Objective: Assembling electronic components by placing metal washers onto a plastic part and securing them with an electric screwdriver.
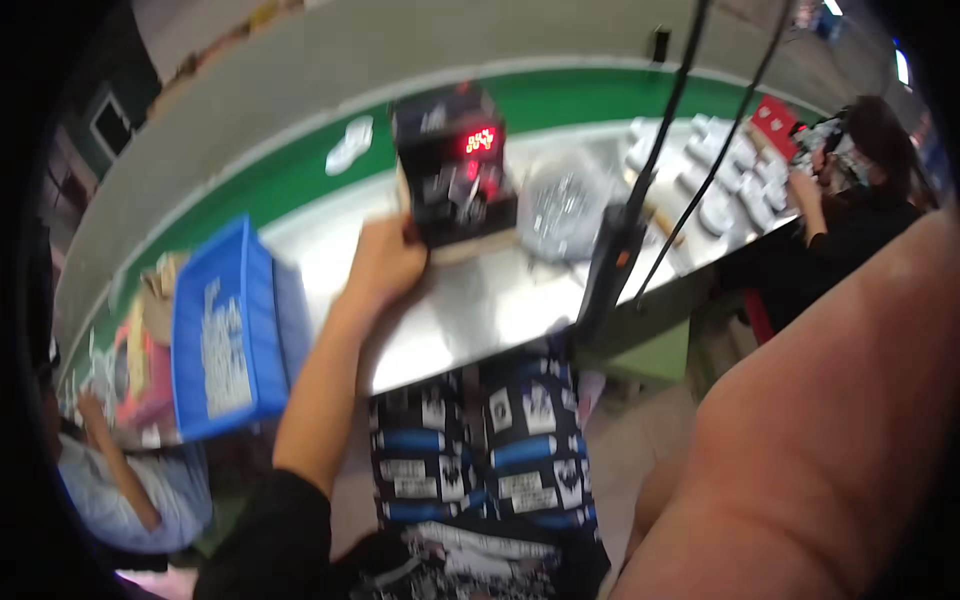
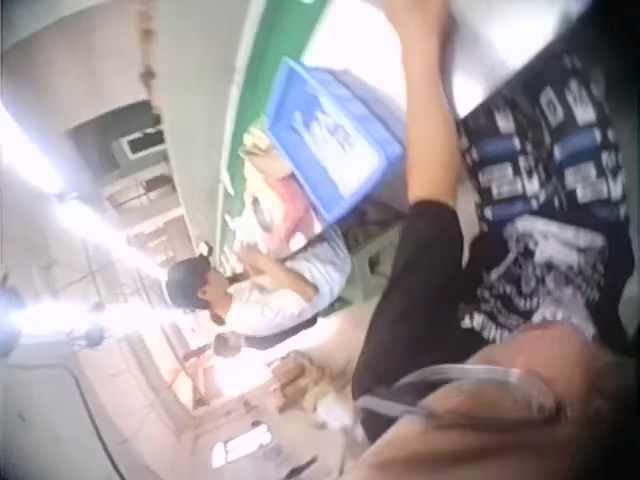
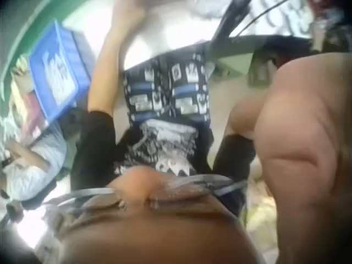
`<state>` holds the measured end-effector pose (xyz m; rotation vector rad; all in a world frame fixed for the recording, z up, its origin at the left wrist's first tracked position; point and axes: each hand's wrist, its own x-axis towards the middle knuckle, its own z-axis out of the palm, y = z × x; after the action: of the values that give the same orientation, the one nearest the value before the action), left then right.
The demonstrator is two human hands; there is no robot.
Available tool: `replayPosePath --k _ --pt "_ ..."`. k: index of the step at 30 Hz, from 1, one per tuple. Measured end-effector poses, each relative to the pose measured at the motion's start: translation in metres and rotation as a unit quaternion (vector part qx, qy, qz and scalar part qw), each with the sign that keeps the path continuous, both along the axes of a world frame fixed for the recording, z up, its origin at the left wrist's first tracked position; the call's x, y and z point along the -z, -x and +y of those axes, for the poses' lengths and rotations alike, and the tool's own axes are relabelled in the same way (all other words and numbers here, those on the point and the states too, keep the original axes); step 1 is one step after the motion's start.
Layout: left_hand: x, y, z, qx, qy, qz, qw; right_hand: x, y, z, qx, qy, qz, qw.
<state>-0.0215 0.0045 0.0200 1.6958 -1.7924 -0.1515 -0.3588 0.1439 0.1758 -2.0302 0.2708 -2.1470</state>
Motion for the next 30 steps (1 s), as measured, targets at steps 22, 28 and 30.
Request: replayPosePath --k 22,28,30 --pt "0.002 -0.002 0.027 -0.077 -0.039 0.008 0.996 0.02 -0.047 -0.049 0.082 0.119 0.052 0.988" --pt "-0.014 0.02 0.033 -0.058 0.05 0.11 0.991 0.152 -0.103 -0.035 0.236 -0.352 0.382 0.821" --pt "-0.015 0.023 0.04 0.044 0.201 0.147 0.967 0.181 -0.109 -0.047 0.295 -0.307 0.38 0.821"
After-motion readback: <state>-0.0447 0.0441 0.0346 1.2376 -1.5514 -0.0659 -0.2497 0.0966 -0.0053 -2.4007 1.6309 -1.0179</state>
